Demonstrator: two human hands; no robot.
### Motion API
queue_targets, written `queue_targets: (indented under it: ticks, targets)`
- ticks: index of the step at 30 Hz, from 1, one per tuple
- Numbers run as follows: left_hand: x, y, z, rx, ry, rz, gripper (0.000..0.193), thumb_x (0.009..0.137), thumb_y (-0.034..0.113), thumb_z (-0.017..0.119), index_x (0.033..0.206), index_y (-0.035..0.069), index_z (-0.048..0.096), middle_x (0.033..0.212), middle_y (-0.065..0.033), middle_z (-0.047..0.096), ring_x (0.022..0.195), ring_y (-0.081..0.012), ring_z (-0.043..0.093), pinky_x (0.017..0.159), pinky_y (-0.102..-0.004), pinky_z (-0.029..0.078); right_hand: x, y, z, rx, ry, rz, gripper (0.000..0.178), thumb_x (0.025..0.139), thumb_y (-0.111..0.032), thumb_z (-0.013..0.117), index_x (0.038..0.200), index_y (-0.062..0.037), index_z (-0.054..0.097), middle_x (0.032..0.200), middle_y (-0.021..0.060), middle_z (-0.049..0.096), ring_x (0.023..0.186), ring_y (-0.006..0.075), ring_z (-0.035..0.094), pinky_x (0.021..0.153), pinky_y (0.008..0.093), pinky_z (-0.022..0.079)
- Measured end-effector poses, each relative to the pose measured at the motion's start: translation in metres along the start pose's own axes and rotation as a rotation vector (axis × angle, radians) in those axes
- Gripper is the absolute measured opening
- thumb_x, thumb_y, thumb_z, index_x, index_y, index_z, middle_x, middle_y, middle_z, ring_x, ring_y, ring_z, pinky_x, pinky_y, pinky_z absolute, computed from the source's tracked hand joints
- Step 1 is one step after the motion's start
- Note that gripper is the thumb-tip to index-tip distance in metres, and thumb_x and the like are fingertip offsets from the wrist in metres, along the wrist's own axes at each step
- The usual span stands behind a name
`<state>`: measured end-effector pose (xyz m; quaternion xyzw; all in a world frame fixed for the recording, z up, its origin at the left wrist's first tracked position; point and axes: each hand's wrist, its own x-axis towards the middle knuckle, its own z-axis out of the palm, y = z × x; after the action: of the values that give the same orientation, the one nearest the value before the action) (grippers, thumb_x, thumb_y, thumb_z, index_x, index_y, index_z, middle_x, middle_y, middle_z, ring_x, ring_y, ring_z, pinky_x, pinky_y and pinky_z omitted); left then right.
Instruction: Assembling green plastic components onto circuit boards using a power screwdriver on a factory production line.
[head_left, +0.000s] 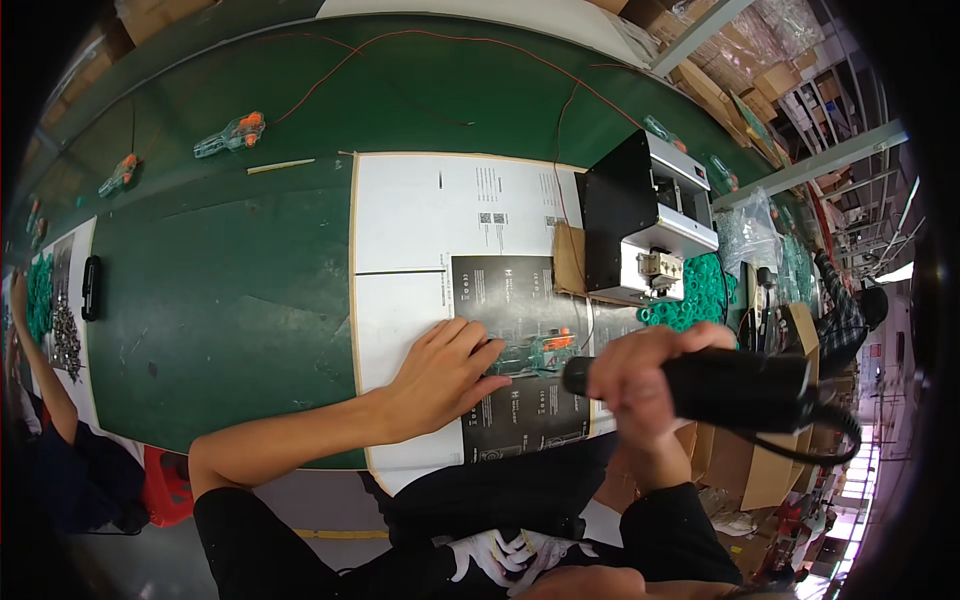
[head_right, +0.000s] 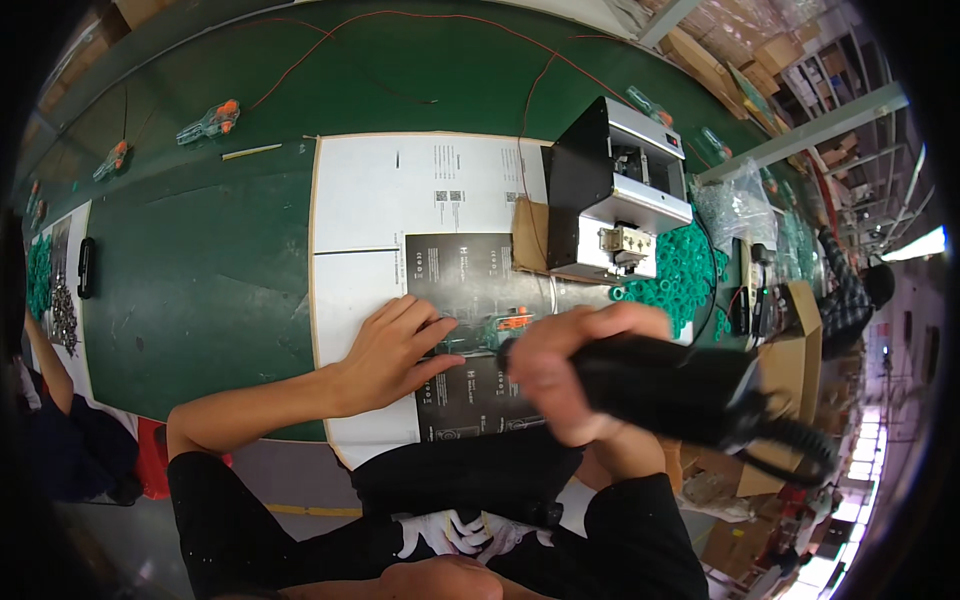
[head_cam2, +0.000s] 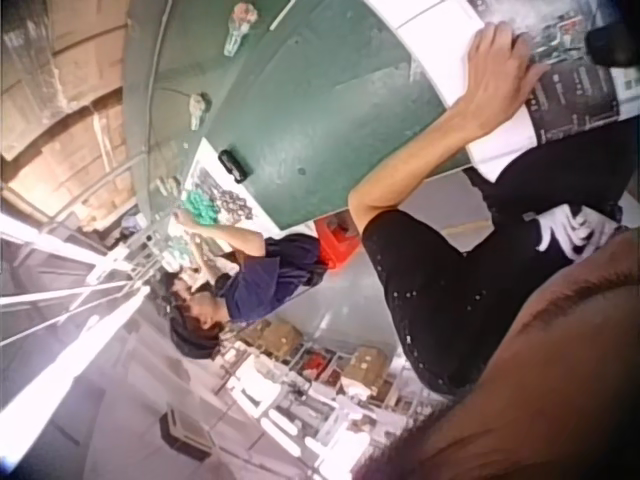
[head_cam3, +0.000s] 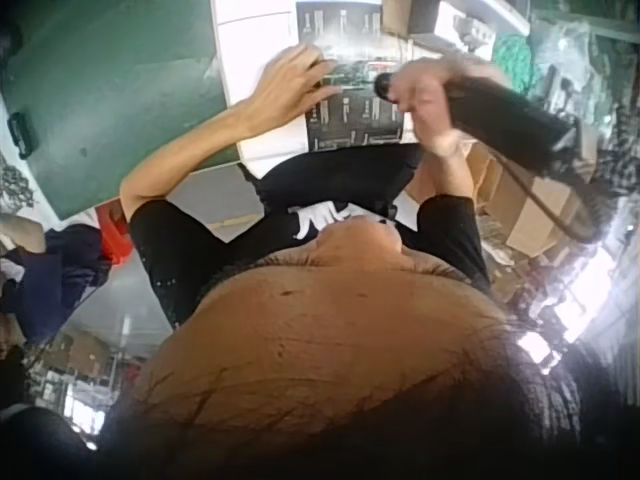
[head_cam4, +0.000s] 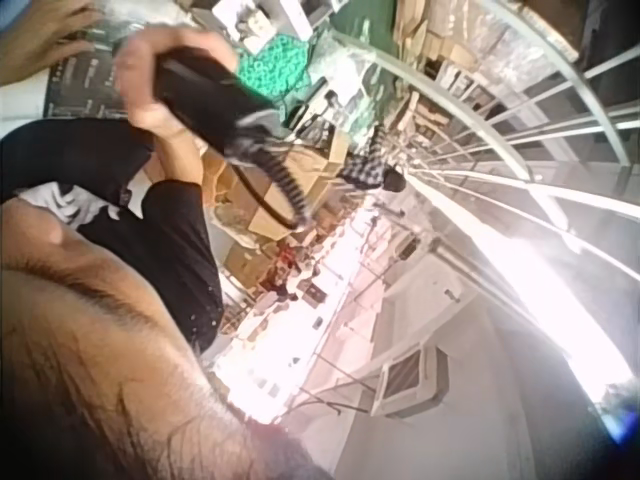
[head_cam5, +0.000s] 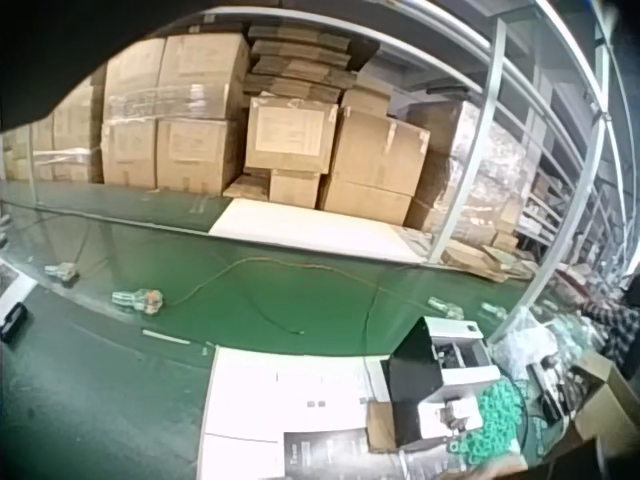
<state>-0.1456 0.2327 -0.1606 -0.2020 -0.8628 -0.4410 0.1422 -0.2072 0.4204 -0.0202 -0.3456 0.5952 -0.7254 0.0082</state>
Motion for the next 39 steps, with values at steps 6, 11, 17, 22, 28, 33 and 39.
queue_targets:
  ticks: [6,11,17,22,28,33,39]
  targets:
    - [0.0,0.001,0.0,-0.016,0.003,0.015,0.04,0.086,0.026,0.078,0.114,0.002,0.065,0.098,-0.0099,0.055,0.09,-0.029,0.055,0.079,-0.0403,0.047,0.002,0.013,0.016,-0.065,-0.163,0.118,0.049,0.087,0.01,0.067,0.121,-0.0088,0.037,0.074,0.009,0.063,0.066,0.0183,0.066,0.066,0.0329,0.054]
    - [-0.003,0.001,-0.001,0.007,-0.021,0.013,0.034,0.089,0.027,0.074,0.108,0.001,0.063,0.098,-0.0104,0.05,0.094,-0.0281,0.052,0.083,-0.0393,0.046,0.0,0.022,0.024,-0.262,-0.207,0.111,0.042,0.096,-0.004,0.064,0.12,-0.0139,0.03,0.074,0.0075,0.054,0.052,0.0176,0.054,0.054,0.0363,0.052]
    - [-0.004,0.0,-0.001,0.03,-0.032,0.015,0.035,0.087,0.026,0.075,0.107,0.001,0.062,0.098,-0.0107,0.05,0.096,-0.0282,0.052,0.084,-0.0394,0.046,0.001,0.02,0.043,-0.244,-0.319,0.099,0.045,0.088,0.01,0.063,0.115,-0.0113,0.033,0.077,0.0083,0.055,0.06,0.0187,0.059,0.058,0.0369,0.053]
    - [-0.005,0.0,0.002,0.045,-0.03,0.025,0.036,0.085,0.025,0.076,0.108,0.0,0.062,0.098,-0.0109,0.051,0.097,-0.0285,0.053,0.085,-0.0403,0.046,0.002,0.024,0.042,-0.257,-0.343,0.045,0.044,0.086,0.012,0.064,0.112,-0.0105,0.036,0.079,0.0085,0.059,0.063,0.0186,0.061,0.062,0.0349,0.053]
    - [-0.004,0.004,-0.004,0.056,-0.069,0.02,0.038,0.084,0.024,0.076,0.11,0.0,0.062,0.1,-0.0111,0.051,0.098,-0.029,0.053,0.086,-0.041,0.046,-0.004,0.029,0.036,-0.298,-0.323,0.057,0.045,0.084,0.01,0.07,0.113,-0.0091,0.041,0.079,0.0086,0.063,0.064,0.0164,0.063,0.062,0.0317,0.053]
    - [0.0,0.005,0.0,0.058,-0.06,0.033,0.036,0.085,0.024,0.077,0.109,0.0,0.064,0.099,-0.0111,0.053,0.092,-0.0294,0.054,0.081,-0.0405,0.047,-0.007,0.028,0.012,-0.054,-0.042,0.156,0.037,0.085,0.008,0.075,0.111,-0.0054,0.053,0.073,0.0057,0.065,0.06,0.0127,0.061,0.054,0.0286,0.05]
    - [0.001,0.007,0.0,0.091,0.036,0.038,0.038,0.086,0.027,0.079,0.108,-0.002,0.067,0.096,-0.0113,0.056,0.085,-0.0297,0.055,0.073,-0.0404,0.048,0.067,-0.031,-0.052,-0.271,0.399,-0.193,0.025,0.094,0.006,0.063,0.118,0.001,0.055,0.069,0.0027,0.055,0.051,0.0113,0.051,0.049,0.0308,0.048]
